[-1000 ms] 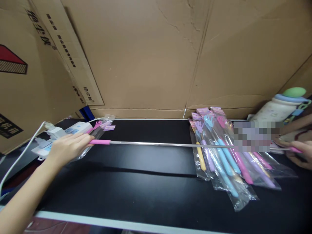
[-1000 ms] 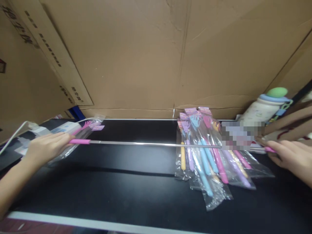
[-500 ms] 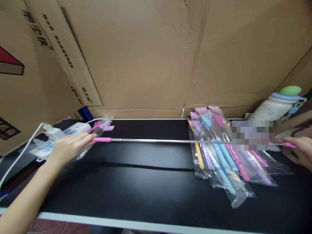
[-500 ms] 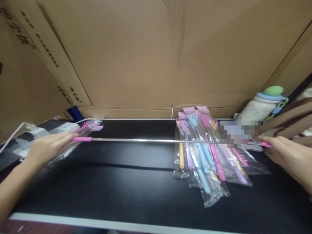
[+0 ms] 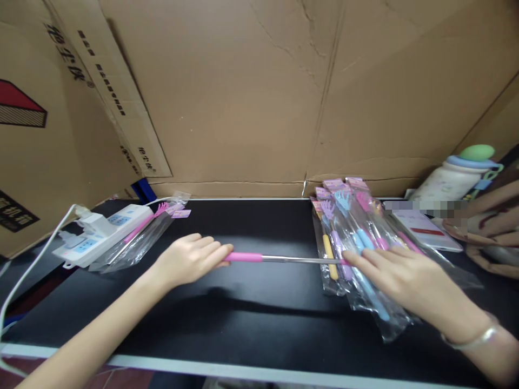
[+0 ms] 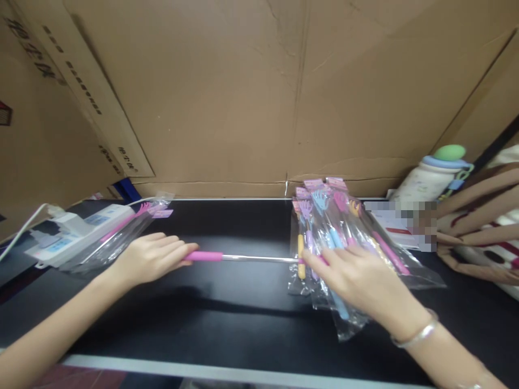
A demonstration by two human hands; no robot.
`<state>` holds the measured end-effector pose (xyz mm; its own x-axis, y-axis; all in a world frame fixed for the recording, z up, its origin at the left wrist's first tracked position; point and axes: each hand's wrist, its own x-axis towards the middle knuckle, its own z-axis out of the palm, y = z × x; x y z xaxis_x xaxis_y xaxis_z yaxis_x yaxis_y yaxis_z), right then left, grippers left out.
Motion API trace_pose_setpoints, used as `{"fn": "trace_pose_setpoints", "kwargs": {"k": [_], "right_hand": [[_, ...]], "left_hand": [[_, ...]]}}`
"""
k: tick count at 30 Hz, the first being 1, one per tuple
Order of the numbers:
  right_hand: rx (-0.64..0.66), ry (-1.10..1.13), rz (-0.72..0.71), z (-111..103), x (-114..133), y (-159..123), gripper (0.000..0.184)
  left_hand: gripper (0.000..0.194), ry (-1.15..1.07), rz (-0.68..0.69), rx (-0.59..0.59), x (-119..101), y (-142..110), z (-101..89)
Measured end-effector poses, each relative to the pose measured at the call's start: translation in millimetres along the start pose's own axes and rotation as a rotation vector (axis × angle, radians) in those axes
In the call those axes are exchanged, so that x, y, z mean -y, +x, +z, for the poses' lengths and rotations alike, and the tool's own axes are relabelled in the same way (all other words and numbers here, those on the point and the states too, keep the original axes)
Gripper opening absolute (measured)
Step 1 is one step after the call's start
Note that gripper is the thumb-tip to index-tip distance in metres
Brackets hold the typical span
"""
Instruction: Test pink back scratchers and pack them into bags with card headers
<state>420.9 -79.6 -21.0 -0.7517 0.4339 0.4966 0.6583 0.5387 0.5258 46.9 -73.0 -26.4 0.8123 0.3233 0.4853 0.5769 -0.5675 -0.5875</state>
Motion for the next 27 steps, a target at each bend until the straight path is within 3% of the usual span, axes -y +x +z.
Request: {"fn": "trace_pose_setpoints", "kwargs": {"k": [3, 8, 11, 14, 17, 20, 24, 27], "right_hand": [[-0.032, -0.025, -0.154, -5.0, 18.7, 23.5, 0.03], [-0.03, -0.014, -0.109, -7.2, 18.8, 29.9, 0.033], [-0.035, 0.08, 0.044, -2.3, 6.3, 25.4, 0.023], [-0.032, 0.301, 0.267, 5.6, -7.1, 27.9, 0.019], [-0.114, 0.614, 0.473, 12.5, -12.0, 41.9, 0.019], [-0.178, 1.049, 0.604, 18.9, -1.7, 59.4, 0.029], [0.025, 1.473, 0.546, 28.5, 33.3, 69.6, 0.037], [0.225, 1.596, 0.543, 33.3, 60.6, 66.4, 0.037]], "left_hand": [[0.024, -0.039, 0.012, -0.03, -12.8, 19.7, -5.0], [0.02, -0.057, -0.031, -0.065, -16.4, 31.2, -5.6], [0.017, -0.127, -0.112, -0.025, -16.1, 32.6, 3.3], [0.019, -0.222, -0.217, 0.088, -16.9, 36.7, 15.0], [0.017, -0.396, -0.322, 0.204, -20.7, 44.8, 23.4], [0.017, -0.765, -0.466, 0.274, -29.8, 54.9, 27.1], [0.019, -1.267, -0.54, 0.277, -49.4, 66.9, 29.1], [0.02, -1.386, -0.512, 0.315, -63.8, 70.8, 30.8]]}}
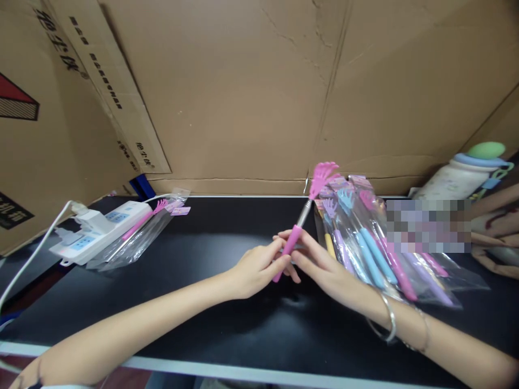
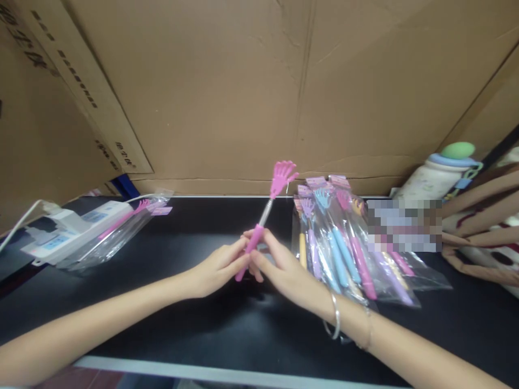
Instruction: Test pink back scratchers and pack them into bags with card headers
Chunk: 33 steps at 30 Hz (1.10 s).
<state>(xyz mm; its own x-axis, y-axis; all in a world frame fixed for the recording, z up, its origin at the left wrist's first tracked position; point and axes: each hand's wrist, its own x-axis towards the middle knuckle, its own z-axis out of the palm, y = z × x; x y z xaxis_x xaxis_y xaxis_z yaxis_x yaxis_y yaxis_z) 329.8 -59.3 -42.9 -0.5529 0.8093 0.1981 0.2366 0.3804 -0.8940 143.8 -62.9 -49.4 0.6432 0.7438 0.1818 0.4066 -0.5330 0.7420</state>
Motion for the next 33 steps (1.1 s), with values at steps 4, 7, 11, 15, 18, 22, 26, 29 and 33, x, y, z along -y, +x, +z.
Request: {"fn": "trace_pose_setpoints", "kwargs": {"k": [4, 7, 11, 15, 18, 22, 26, 29, 33], "right_hand": [[-0.016, 0.062, 0.065, 11.7, -4.5, -5.2, 0.034], [-0.033, 0.057, 0.052, 5.4, -1.2, -4.1, 0.03], [-0.068, 0.087, 0.061, -7.0, 0.6, -3.2, 0.03], [-0.019, -0.034, 0.205, -16.8, -7.6, -3.6, 0.034], [-0.042, -0.371, 0.129, -20.3, -12.9, -3.7, 0.033], [-0.017, -0.824, -0.017, -18.5, -11.9, -6.4, 0.026], [-0.058, -1.199, -0.195, -18.4, -10.0, -10.2, 0.03], [-0.104, -1.31, -0.308, -21.8, -9.3, -11.2, 0.033], [-0.164, -1.396, -0.445, -27.6, -4.6, -10.3, 0.035]], "left_hand": [[0.023, 0.128, 0.052, 0.025, -0.4, -1.3, 8.3], [0.02, 0.312, 0.13, 0.025, -1.3, -2.8, 3.7], [0.02, 0.581, 0.231, -0.05, -1.3, -7.1, -10.9], [0.012, 0.84, 0.391, -0.41, -0.2, -13.4, -27.2], [0.012, 1.081, 0.486, -0.607, -0.5, -14.6, -34.2], [0.027, 1.258, 0.504, -0.566, 2.3, -11.4, -34.1], [0.012, 1.258, 0.501, -0.445, 7.7, -9.3, -33.6], [0.01, 1.241, 0.487, -0.426, 8.3, -9.6, -34.0], [0.009, 1.227, 0.5, -0.445, 4.0, -9.5, -35.5]]}}
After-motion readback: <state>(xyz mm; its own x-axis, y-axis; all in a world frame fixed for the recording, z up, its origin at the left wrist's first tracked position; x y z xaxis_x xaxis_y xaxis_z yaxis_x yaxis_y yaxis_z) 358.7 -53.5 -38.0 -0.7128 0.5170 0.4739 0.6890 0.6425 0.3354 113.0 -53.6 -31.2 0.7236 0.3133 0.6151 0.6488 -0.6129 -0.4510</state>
